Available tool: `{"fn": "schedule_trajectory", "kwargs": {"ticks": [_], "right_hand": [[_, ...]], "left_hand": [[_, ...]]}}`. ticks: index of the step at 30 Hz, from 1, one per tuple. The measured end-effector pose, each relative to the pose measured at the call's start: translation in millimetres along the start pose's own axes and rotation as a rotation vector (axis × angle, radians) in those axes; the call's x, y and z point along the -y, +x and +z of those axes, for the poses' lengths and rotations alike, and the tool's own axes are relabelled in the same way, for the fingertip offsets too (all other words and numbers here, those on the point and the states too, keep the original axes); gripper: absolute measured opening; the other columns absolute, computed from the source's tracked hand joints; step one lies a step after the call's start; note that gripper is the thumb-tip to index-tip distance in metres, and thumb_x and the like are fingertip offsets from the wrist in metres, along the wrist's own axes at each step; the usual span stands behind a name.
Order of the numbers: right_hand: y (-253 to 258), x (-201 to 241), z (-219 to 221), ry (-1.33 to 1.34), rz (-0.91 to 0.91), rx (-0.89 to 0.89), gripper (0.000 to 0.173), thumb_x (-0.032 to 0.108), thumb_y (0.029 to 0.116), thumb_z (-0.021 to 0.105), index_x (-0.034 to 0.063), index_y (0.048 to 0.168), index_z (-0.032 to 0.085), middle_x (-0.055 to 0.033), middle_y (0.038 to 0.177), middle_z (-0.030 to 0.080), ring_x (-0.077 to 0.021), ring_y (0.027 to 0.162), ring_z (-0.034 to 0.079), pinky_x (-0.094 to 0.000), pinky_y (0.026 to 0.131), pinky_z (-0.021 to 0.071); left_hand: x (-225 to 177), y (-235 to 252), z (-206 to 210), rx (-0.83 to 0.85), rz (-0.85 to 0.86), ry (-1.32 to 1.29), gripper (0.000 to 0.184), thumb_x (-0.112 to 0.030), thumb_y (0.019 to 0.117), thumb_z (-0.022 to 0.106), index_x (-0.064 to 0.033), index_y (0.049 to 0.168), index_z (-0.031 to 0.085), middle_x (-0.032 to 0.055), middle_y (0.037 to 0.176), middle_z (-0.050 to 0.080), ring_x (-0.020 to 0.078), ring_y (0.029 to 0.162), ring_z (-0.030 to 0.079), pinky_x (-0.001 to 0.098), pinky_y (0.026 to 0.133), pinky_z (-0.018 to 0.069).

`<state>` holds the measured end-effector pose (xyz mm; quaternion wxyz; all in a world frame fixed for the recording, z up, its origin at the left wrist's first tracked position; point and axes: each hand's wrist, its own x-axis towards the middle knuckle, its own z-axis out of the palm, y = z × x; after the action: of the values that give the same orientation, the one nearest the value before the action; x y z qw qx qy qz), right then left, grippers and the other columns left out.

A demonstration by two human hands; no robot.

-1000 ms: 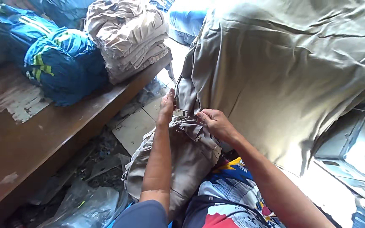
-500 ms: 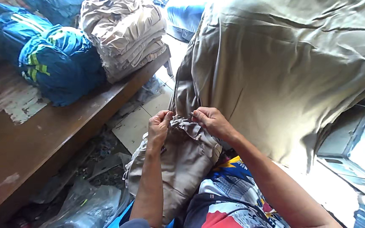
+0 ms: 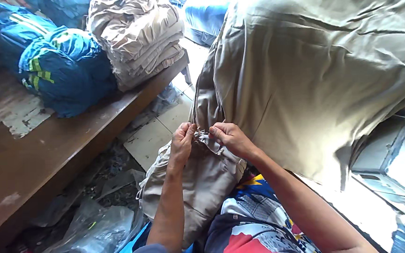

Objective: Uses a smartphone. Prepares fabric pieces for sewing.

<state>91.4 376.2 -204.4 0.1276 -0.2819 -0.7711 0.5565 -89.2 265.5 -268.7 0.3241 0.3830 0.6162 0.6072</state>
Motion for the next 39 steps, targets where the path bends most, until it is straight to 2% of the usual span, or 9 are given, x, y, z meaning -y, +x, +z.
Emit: {"fn": "schedule_trajectory", "kwargs": {"ticks": [4, 7, 14, 21, 24, 28, 32, 34, 39], "right_hand": [[1, 0, 3, 0.000, -0.001, 0.008, 0.040, 0.036, 0.1104, 0.044, 0.0113, 0.090, 0.067, -0.0017, 0.068, 0.056, -0.0138, 0.060, 0.053, -0.0334, 0.057, 0.0458], [2, -4, 5, 0.010, 0.005, -0.005, 0.040, 0.037, 0.1101, 0.044, 0.0113, 0.091, 0.068, -0.0024, 0.069, 0.058, -0.0145, 0.059, 0.054, -0.0335, 0.055, 0.0465], [0, -5, 3, 0.052, 0.000, -0.022, 0.038, 0.036, 0.1103, 0.044, 0.0101, 0.096, 0.069, -0.0030, 0.067, 0.057, -0.0141, 0.056, 0.052, -0.0322, 0.053, 0.0453], [0, -7, 3, 0.099, -0.007, -0.015, 0.038, 0.034, 0.1106, 0.044, 0.0090, 0.100, 0.070, -0.0032, 0.067, 0.055, -0.0137, 0.055, 0.050, -0.0312, 0.053, 0.0438], [2, -9, 5, 0.107, -0.009, -0.011, 0.038, 0.034, 0.1106, 0.044, 0.0087, 0.102, 0.070, -0.0038, 0.071, 0.058, -0.0138, 0.057, 0.052, -0.0312, 0.054, 0.0455], [2, -9, 7, 0.139, -0.002, -0.012, 0.038, 0.033, 0.1107, 0.043, 0.0081, 0.102, 0.071, -0.0040, 0.068, 0.056, -0.0135, 0.054, 0.049, -0.0301, 0.051, 0.0439], [1, -9, 6, 0.169, -0.001, -0.013, 0.038, 0.033, 0.1109, 0.043, 0.0074, 0.102, 0.070, -0.0038, 0.067, 0.055, -0.0130, 0.052, 0.048, -0.0288, 0.049, 0.0426], [1, -11, 5, 0.179, 0.002, -0.019, 0.038, 0.033, 0.1109, 0.043, 0.0074, 0.102, 0.070, -0.0037, 0.066, 0.054, -0.0128, 0.051, 0.046, -0.0283, 0.048, 0.0415], [0, -10, 7, 0.200, 0.015, -0.006, 0.038, 0.033, 0.1107, 0.044, 0.0075, 0.100, 0.070, -0.0047, 0.067, 0.055, -0.0134, 0.051, 0.047, -0.0285, 0.048, 0.0417]], "left_hand": [[-2, -13, -10, 0.055, 0.035, -0.002, 0.024, -0.028, 0.1084, 0.051, -0.0133, 0.099, 0.067, 0.0018, 0.096, 0.062, 0.0140, 0.075, 0.058, 0.0299, 0.065, 0.0520], [3, -16, -11, 0.027, 0.026, 0.021, 0.024, -0.025, 0.1082, 0.052, -0.0114, 0.101, 0.071, 0.0026, 0.099, 0.066, 0.0149, 0.077, 0.061, 0.0305, 0.067, 0.0539], [-2, -6, 4, 0.051, -0.146, -0.121, 0.030, -0.025, 0.1092, 0.049, -0.0076, 0.098, 0.072, 0.0041, 0.084, 0.067, 0.0134, 0.073, 0.061, 0.0316, 0.071, 0.0550], [-23, -3, 11, 0.024, -0.291, -0.339, 0.031, -0.025, 0.1099, 0.046, -0.0081, 0.095, 0.067, 0.0024, 0.081, 0.064, 0.0115, 0.074, 0.061, 0.0305, 0.074, 0.0551], [-28, -3, 13, -0.014, -0.306, -0.363, 0.039, -0.035, 0.1106, 0.041, -0.0101, 0.093, 0.065, 0.0024, 0.082, 0.063, 0.0133, 0.075, 0.062, 0.0327, 0.075, 0.0555], [-27, 1, 17, -0.052, -0.261, -0.288, 0.054, -0.059, 0.1057, 0.038, -0.0145, 0.088, 0.062, -0.0006, 0.074, 0.058, 0.0113, 0.067, 0.057, 0.0313, 0.069, 0.0549], [-21, -1, 13, -0.075, -0.132, -0.024, 0.037, -0.038, 0.1079, 0.051, -0.0088, 0.093, 0.067, 0.0050, 0.079, 0.065, 0.0159, 0.069, 0.061, 0.0351, 0.067, 0.0543], [-18, -8, 4, -0.086, -0.090, 0.052, 0.036, -0.038, 0.1090, 0.049, -0.0104, 0.098, 0.069, 0.0035, 0.084, 0.068, 0.0153, 0.072, 0.063, 0.0344, 0.069, 0.0556], [-13, -29, -17, -0.054, 0.051, 0.067, 0.031, -0.031, 0.1097, 0.046, -0.0132, 0.093, 0.066, -0.0007, 0.086, 0.063, 0.0123, 0.072, 0.058, 0.0295, 0.067, 0.0520]]}}
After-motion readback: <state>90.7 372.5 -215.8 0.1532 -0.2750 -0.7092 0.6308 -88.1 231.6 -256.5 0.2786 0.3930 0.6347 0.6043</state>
